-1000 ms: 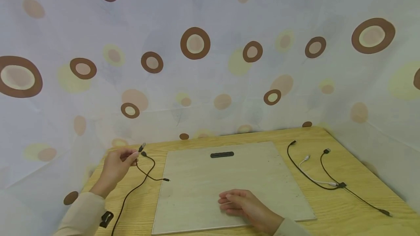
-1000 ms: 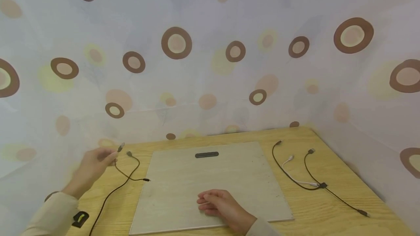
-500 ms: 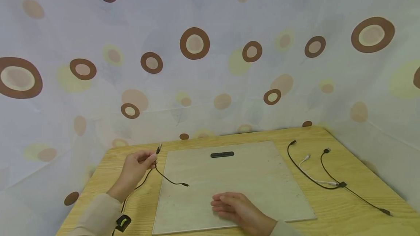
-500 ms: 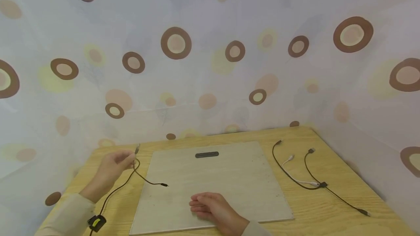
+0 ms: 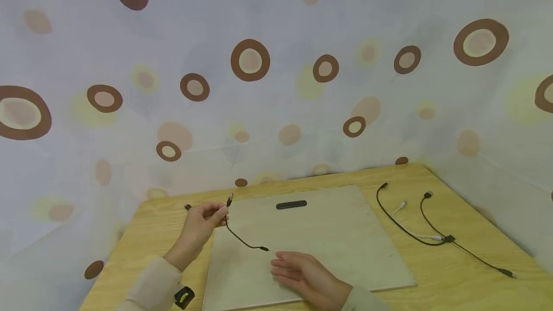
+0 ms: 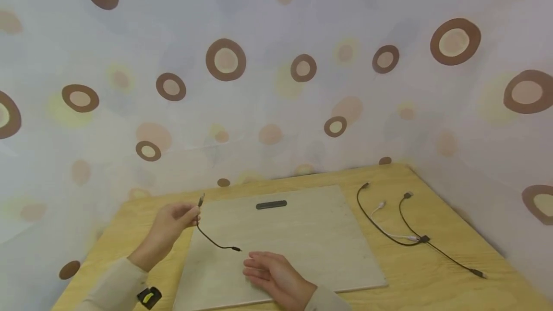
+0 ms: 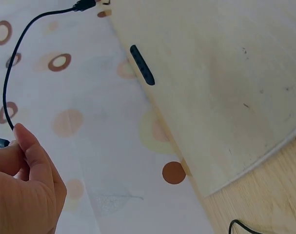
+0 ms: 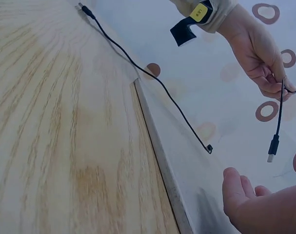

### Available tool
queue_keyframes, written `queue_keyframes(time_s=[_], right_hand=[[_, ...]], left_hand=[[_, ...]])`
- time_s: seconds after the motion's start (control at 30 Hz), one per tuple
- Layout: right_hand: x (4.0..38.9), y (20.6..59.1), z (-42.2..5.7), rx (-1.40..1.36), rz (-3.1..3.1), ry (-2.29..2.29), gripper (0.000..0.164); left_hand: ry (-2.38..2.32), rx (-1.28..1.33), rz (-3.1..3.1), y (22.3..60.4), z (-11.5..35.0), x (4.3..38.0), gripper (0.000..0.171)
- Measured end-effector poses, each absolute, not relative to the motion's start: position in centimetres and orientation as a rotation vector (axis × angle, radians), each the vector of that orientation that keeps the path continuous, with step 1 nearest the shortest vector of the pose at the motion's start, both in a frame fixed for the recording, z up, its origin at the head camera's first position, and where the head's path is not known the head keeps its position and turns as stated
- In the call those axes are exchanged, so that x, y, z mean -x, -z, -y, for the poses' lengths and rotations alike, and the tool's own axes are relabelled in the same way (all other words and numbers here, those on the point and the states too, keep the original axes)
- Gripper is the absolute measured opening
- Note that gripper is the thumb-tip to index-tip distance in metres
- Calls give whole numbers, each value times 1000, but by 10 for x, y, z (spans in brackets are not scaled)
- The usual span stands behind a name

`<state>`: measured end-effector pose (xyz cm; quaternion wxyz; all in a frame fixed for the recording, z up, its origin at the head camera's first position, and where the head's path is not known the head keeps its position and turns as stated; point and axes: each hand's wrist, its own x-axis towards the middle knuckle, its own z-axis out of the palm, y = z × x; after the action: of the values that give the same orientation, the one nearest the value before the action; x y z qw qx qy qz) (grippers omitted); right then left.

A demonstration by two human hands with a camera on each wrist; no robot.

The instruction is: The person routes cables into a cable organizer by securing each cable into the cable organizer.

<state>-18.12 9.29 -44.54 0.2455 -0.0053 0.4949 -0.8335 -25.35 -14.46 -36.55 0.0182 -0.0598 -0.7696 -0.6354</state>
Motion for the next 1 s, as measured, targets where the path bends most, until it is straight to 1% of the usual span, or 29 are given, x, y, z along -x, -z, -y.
queue_keyframes(time_s=[0.2, 0.43, 0.87, 1.0], right_hand=[[187, 445, -97, 35, -1226, 2307, 61], [185, 444, -99, -52, -1184, 2336, 60], [181, 443, -95, -111, -1394, 2285, 58], [181, 442, -93, -74, -1416, 2275, 56]], left_hand=[[2030, 207, 2366, 368, 129, 253, 16], [2062, 215, 2378, 372, 121, 254, 11], [2106, 266, 2379, 374, 120, 252, 13], [2110, 271, 2388, 371, 119, 251, 15]])
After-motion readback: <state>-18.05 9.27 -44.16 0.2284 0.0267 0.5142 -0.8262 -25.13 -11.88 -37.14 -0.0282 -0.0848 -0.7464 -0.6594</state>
